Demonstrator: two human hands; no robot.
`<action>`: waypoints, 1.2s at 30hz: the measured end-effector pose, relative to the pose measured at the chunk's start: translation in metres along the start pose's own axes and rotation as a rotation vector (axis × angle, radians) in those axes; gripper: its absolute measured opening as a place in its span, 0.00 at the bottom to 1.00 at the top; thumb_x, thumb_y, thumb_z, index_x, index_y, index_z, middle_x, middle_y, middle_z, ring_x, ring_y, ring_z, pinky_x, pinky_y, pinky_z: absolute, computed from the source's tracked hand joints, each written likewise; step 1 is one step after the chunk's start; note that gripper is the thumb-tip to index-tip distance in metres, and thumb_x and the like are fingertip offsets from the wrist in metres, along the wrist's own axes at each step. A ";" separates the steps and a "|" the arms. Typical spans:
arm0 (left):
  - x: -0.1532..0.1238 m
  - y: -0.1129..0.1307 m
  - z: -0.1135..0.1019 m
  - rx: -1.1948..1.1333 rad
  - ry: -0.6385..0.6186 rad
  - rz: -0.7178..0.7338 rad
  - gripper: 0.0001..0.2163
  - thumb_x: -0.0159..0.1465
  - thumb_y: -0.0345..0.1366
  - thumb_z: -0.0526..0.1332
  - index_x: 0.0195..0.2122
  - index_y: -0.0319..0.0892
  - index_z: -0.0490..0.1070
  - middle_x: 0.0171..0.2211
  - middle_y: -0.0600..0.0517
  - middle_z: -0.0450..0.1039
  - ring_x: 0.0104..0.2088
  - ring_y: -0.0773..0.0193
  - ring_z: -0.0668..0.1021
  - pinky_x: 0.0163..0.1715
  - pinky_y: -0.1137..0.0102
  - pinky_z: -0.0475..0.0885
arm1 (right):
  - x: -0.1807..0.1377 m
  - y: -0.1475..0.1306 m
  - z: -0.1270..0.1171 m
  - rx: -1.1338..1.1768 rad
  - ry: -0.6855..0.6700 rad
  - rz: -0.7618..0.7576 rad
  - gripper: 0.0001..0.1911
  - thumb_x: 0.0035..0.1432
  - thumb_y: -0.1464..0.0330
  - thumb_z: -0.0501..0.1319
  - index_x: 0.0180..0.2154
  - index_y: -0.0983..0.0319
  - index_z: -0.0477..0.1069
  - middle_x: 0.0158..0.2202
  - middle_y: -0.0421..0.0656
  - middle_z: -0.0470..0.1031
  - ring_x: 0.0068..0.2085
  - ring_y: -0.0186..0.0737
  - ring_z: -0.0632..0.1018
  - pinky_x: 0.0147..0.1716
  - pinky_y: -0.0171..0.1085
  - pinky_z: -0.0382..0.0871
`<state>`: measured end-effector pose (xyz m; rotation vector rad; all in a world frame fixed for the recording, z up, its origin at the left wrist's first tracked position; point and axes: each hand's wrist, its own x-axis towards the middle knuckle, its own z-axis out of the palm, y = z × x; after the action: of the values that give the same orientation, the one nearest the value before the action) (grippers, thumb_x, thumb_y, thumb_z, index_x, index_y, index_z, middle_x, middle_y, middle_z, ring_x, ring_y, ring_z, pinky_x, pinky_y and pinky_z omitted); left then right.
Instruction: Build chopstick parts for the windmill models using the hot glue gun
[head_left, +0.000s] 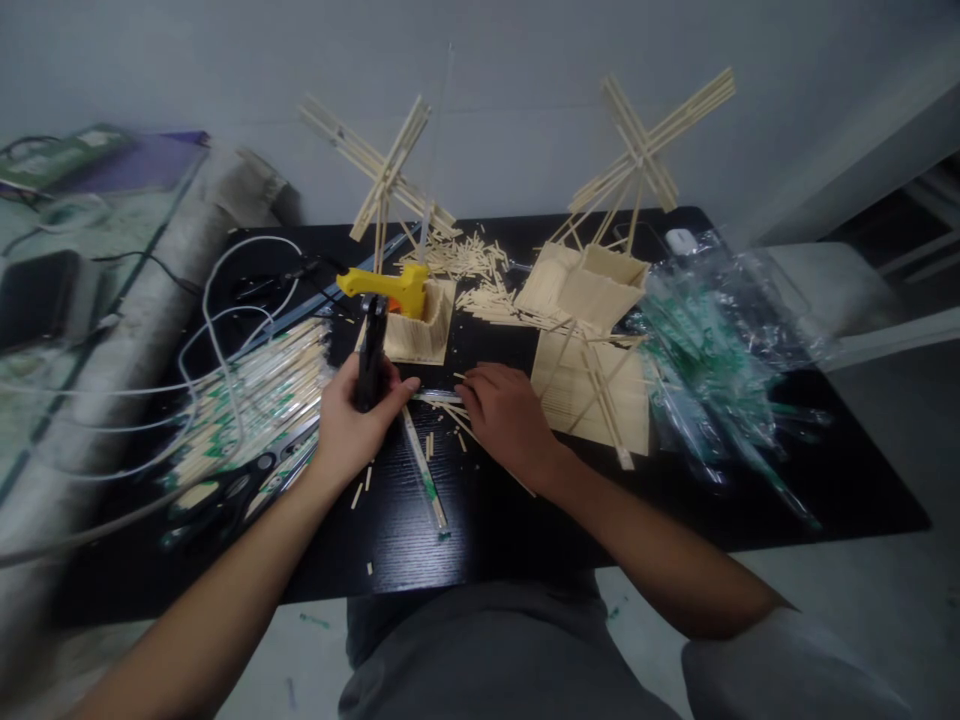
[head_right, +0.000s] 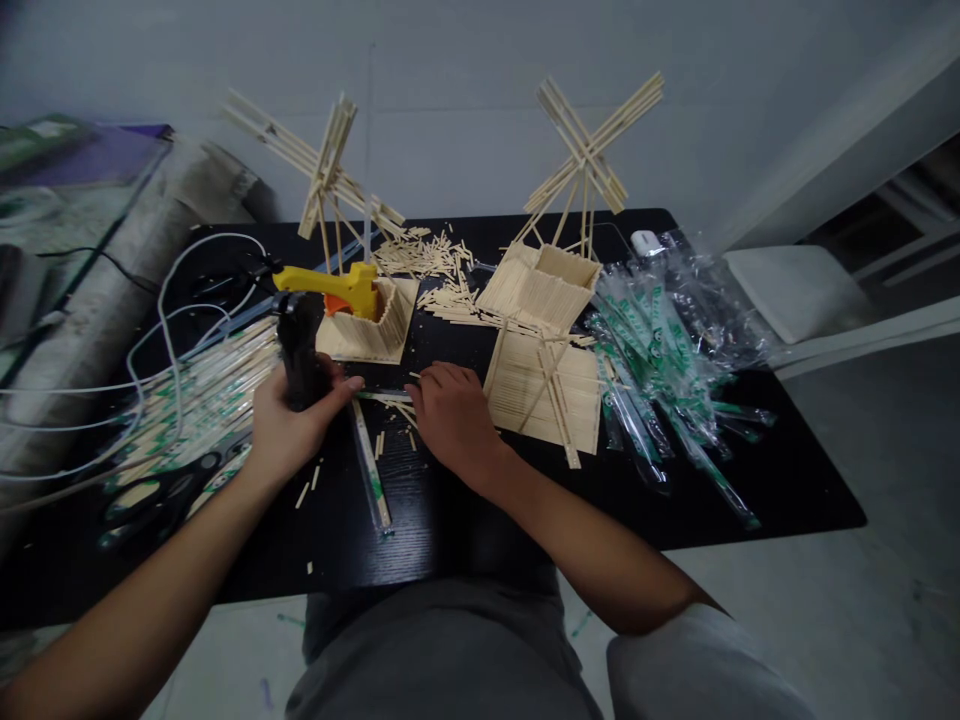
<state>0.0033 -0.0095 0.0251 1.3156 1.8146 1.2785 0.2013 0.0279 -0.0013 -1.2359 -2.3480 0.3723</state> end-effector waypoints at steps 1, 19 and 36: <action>0.000 0.001 0.000 0.000 -0.001 -0.005 0.17 0.53 0.47 0.73 0.34 0.42 0.72 0.30 0.56 0.72 0.30 0.72 0.72 0.32 0.76 0.70 | 0.000 0.001 0.000 -0.014 -0.002 0.017 0.15 0.73 0.68 0.54 0.43 0.68 0.78 0.47 0.53 0.81 0.52 0.50 0.78 0.55 0.48 0.68; -0.003 0.004 0.000 0.030 -0.030 -0.007 0.15 0.53 0.45 0.73 0.33 0.41 0.74 0.29 0.56 0.73 0.29 0.73 0.71 0.30 0.77 0.68 | 0.002 0.007 -0.004 -0.058 -0.089 -0.044 0.18 0.68 0.78 0.56 0.56 0.65 0.74 0.56 0.53 0.75 0.55 0.52 0.70 0.55 0.49 0.68; -0.002 0.003 0.001 0.043 -0.037 0.013 0.16 0.53 0.47 0.74 0.32 0.42 0.73 0.28 0.57 0.71 0.28 0.73 0.70 0.30 0.77 0.67 | 0.003 0.003 -0.008 -0.032 -0.168 -0.048 0.18 0.69 0.78 0.52 0.54 0.68 0.74 0.48 0.54 0.76 0.49 0.50 0.72 0.55 0.48 0.69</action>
<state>0.0061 -0.0110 0.0270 1.3668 1.8208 1.2202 0.2056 0.0322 0.0049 -1.2024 -2.5295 0.4398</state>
